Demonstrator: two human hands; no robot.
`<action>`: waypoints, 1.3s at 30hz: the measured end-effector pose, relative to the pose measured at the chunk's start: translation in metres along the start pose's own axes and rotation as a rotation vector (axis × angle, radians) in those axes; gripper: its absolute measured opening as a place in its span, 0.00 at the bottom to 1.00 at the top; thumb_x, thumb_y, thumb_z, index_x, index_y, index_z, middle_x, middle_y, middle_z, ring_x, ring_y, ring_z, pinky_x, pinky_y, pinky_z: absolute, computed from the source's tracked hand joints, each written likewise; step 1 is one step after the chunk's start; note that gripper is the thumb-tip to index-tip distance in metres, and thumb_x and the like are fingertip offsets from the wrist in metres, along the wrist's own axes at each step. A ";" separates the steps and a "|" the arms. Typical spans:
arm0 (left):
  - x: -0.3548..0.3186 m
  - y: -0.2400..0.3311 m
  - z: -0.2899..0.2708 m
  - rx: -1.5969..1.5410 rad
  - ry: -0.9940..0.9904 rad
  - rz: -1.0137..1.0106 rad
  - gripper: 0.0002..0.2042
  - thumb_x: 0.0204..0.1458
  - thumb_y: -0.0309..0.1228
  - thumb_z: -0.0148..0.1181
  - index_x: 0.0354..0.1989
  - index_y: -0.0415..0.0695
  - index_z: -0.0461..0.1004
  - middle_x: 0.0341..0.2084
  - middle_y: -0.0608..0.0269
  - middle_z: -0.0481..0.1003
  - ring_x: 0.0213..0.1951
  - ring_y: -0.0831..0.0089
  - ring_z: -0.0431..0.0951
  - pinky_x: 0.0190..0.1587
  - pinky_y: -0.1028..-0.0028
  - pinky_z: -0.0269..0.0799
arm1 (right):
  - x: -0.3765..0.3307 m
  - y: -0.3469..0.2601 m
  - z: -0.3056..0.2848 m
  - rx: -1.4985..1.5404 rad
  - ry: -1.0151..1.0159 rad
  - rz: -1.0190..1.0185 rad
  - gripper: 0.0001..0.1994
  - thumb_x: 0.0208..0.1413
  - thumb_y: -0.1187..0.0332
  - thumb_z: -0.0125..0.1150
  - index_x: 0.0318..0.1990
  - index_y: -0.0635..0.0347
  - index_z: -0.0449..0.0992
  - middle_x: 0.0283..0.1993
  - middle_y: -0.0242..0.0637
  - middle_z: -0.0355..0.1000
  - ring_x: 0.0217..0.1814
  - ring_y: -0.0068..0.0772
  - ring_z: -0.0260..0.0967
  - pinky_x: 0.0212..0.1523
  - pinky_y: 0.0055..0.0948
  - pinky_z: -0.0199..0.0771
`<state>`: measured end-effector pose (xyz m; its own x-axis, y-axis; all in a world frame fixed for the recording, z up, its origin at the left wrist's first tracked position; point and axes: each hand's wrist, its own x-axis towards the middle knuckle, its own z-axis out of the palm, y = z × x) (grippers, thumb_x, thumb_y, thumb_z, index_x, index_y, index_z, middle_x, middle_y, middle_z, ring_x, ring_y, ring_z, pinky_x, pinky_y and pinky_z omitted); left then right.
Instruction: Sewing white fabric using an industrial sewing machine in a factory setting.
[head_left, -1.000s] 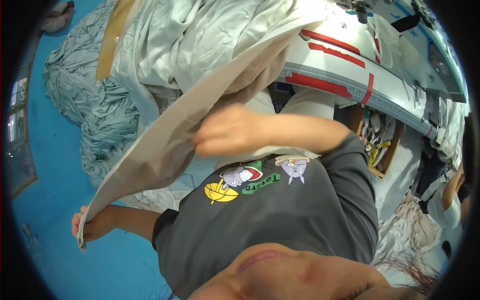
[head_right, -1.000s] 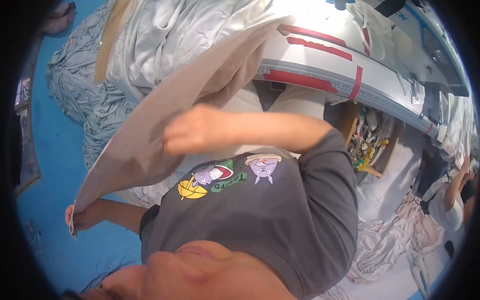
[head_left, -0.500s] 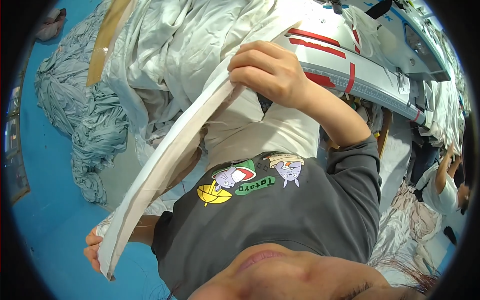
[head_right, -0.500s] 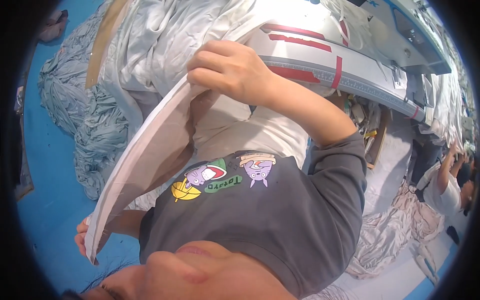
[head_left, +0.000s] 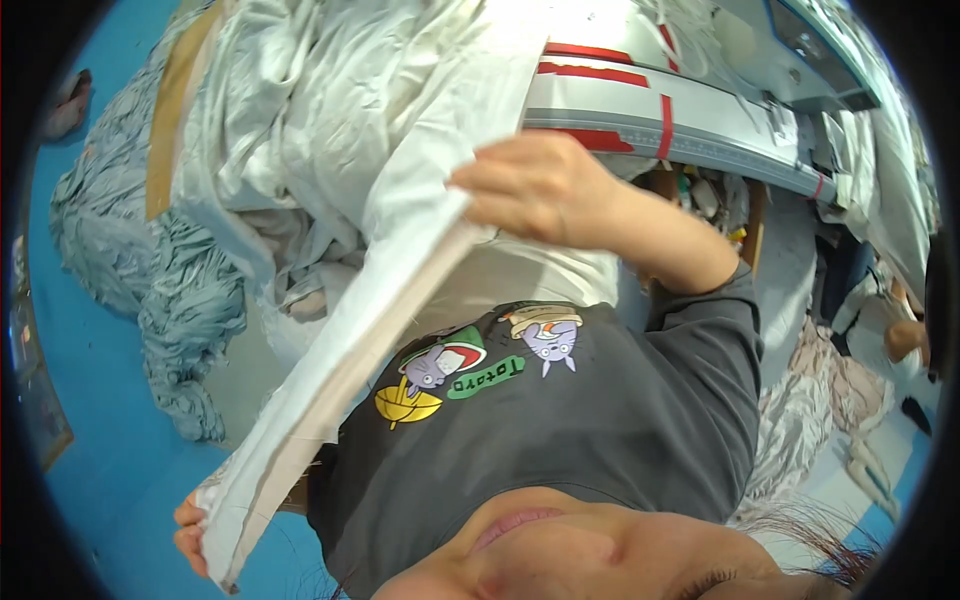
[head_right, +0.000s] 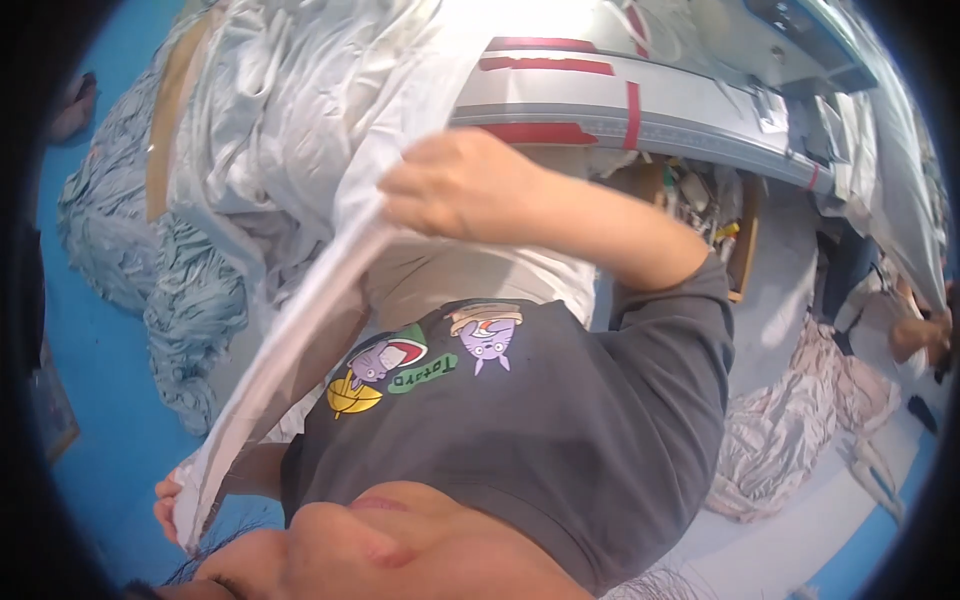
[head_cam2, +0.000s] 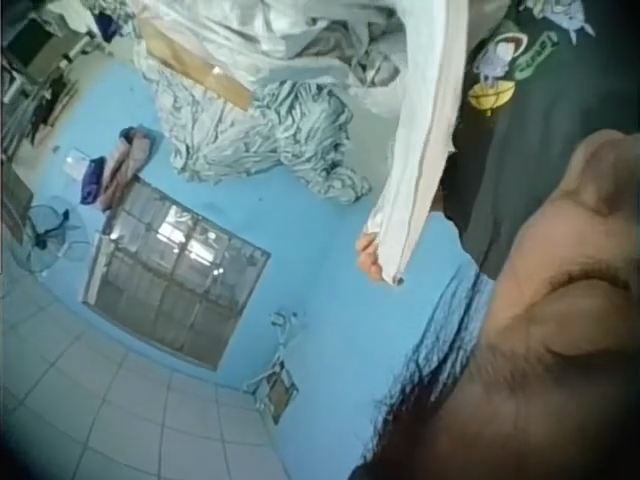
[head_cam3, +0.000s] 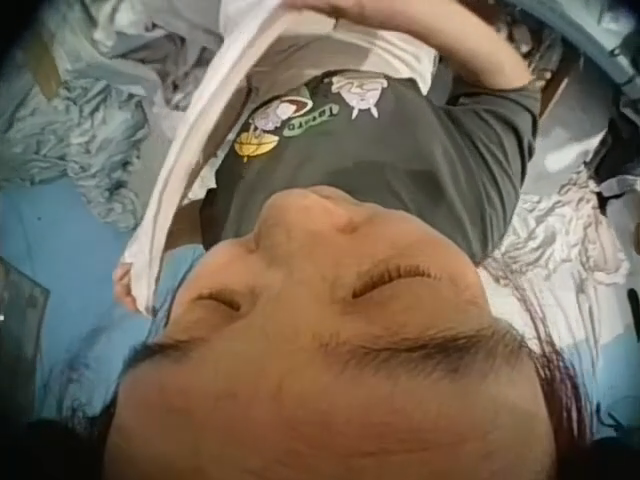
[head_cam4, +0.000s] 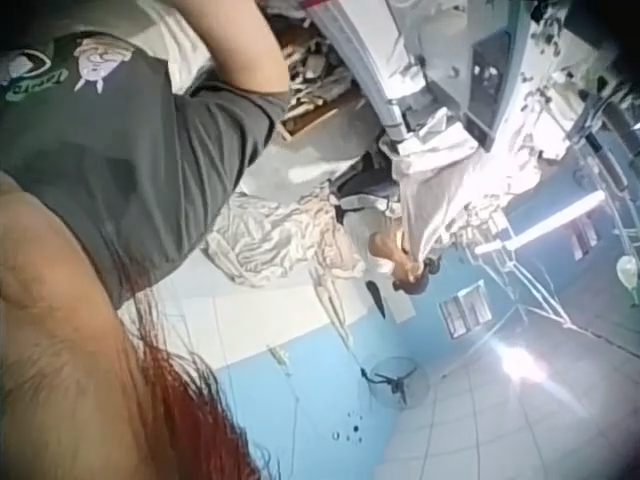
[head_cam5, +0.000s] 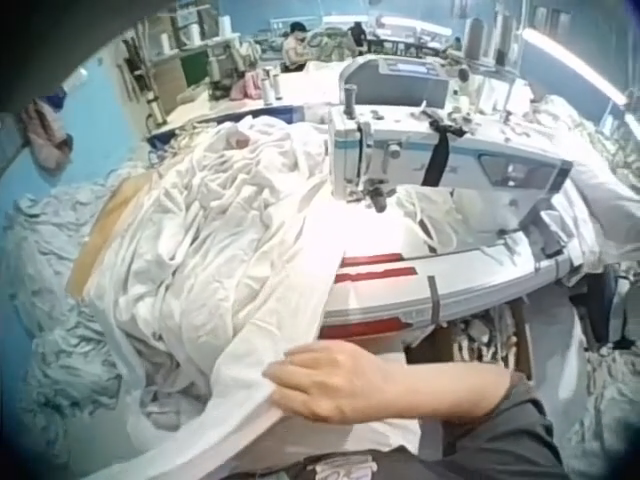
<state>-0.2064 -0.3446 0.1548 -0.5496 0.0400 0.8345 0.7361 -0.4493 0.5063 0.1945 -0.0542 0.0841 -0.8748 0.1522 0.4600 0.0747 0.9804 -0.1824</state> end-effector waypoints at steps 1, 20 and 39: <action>0.006 -0.023 0.007 0.184 0.124 -0.166 0.16 0.54 0.41 0.47 0.40 0.42 0.72 0.35 0.64 0.71 0.35 0.74 0.69 0.31 0.74 0.66 | -0.016 -0.007 0.004 0.028 0.042 0.029 0.06 0.44 0.68 0.61 0.30 0.58 0.78 0.43 0.38 0.76 0.41 0.36 0.76 0.45 0.35 0.78; -0.250 -0.176 0.438 0.224 -1.154 0.016 0.08 0.55 0.25 0.52 0.40 0.44 0.75 0.42 0.62 0.76 0.42 0.59 0.77 0.42 0.67 0.72 | -0.146 0.047 0.100 0.320 0.187 0.346 0.07 0.39 0.72 0.63 0.28 0.65 0.76 0.33 0.44 0.75 0.36 0.40 0.75 0.46 0.37 0.78; -0.241 -0.268 0.524 0.241 -1.136 0.130 0.10 0.58 0.27 0.48 0.45 0.42 0.73 0.44 0.59 0.76 0.43 0.57 0.76 0.42 0.67 0.72 | -0.100 0.143 0.067 0.431 0.214 0.409 0.09 0.43 0.70 0.69 0.32 0.63 0.77 0.34 0.41 0.76 0.34 0.38 0.76 0.46 0.37 0.78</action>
<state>-0.0643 0.2337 -0.0676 0.1150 0.8364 0.5359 0.8840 -0.3323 0.3289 0.2609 0.0623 -0.0467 -0.6979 0.5695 0.4343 0.1440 0.7056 -0.6938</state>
